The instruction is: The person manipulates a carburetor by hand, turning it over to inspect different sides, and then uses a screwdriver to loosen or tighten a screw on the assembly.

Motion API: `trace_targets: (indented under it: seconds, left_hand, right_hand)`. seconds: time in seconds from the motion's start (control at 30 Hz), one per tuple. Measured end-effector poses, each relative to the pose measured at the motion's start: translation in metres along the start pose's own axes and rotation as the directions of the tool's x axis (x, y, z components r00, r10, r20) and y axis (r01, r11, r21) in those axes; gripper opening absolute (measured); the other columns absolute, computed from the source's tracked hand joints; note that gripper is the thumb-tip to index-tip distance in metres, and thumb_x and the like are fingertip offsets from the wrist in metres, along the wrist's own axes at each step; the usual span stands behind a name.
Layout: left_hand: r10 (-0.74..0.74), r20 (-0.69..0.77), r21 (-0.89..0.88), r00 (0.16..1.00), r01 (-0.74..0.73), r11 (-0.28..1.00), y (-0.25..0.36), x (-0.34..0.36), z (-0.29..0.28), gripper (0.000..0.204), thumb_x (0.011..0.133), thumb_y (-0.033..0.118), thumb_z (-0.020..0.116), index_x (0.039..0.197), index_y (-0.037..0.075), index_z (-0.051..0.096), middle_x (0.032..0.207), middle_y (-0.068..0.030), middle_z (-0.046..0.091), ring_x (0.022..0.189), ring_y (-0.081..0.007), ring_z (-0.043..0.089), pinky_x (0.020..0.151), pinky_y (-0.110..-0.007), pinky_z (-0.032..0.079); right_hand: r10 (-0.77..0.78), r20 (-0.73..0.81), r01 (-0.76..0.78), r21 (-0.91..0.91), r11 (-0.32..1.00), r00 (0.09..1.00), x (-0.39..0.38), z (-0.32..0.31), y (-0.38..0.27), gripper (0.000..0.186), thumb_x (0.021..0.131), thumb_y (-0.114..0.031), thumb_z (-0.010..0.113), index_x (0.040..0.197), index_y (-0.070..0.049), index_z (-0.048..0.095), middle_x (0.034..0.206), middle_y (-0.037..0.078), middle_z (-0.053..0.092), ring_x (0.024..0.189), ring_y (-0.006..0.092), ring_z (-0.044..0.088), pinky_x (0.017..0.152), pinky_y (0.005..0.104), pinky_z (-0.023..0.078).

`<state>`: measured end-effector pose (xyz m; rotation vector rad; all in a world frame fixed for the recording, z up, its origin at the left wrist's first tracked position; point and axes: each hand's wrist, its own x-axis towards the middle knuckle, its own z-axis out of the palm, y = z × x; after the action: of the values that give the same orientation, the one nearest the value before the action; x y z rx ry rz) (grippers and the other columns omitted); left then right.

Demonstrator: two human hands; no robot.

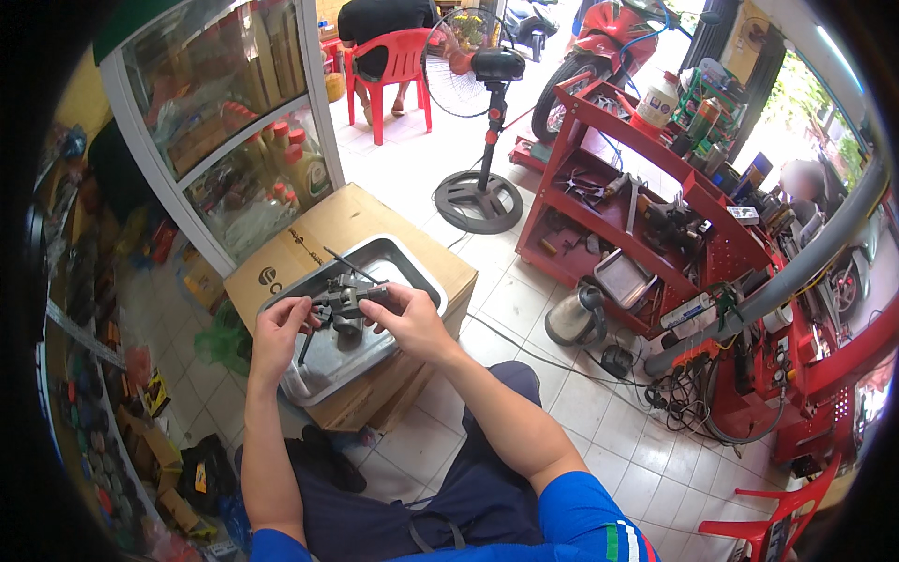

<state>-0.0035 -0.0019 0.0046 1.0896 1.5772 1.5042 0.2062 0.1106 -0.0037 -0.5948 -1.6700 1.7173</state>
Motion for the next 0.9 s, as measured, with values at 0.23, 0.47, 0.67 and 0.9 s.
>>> trace_targets:
  seconds: [0.23,0.47,0.67,0.9]
  left_hand:
    - [-0.005,0.051,-0.035,0.999,0.006,0.999,-0.002,0.005,-0.003,0.023,0.098,0.02,0.064,0.103,-0.001,0.069,0.084,-0.0018,0.067,0.08,-0.0079,0.062,0.073,-0.023,0.048]
    - [0.074,0.059,-0.029,0.995,-0.072,0.997,0.003,0.0,-0.005,0.023,0.093,0.01,0.07,0.113,0.0,0.067,0.091,-0.0022,0.068,0.084,-0.0092,0.063,0.075,-0.025,0.051]
    - [-0.033,0.018,-0.09,0.999,0.034,0.995,-0.01,0.003,-0.01,0.046,0.101,0.044,0.056,0.11,0.0,0.068,0.094,-0.0063,0.069,0.085,-0.0121,0.066,0.074,-0.025,0.05]
    - [0.014,0.082,-0.08,0.996,-0.008,0.997,-0.01,0.005,-0.005,0.027,0.097,0.026,0.066,0.108,0.001,0.069,0.09,-0.0043,0.071,0.084,-0.0109,0.065,0.075,-0.025,0.05]
  right_hand:
    - [-0.001,-0.012,0.001,-0.008,1.0,1.0,0.005,-0.003,0.01,0.025,0.095,-0.019,0.069,0.107,0.003,0.067,0.087,0.006,0.07,0.077,0.0101,0.063,0.067,0.0265,0.051]
    - [0.022,-0.017,-0.021,0.045,0.999,1.0,0.002,-0.002,0.004,0.029,0.095,-0.02,0.068,0.109,0.006,0.065,0.095,0.011,0.069,0.082,0.0161,0.066,0.07,0.0297,0.054]
    - [0.015,-0.016,-0.014,0.046,0.999,1.0,0.001,0.002,0.002,0.025,0.096,-0.018,0.068,0.107,0.004,0.065,0.094,0.008,0.07,0.081,0.0122,0.064,0.07,0.0267,0.053]
    - [0.024,-0.023,-0.024,0.029,0.999,0.999,0.002,0.0,0.002,0.026,0.095,-0.018,0.069,0.108,0.005,0.065,0.095,0.009,0.07,0.08,0.0128,0.064,0.07,0.0274,0.054]
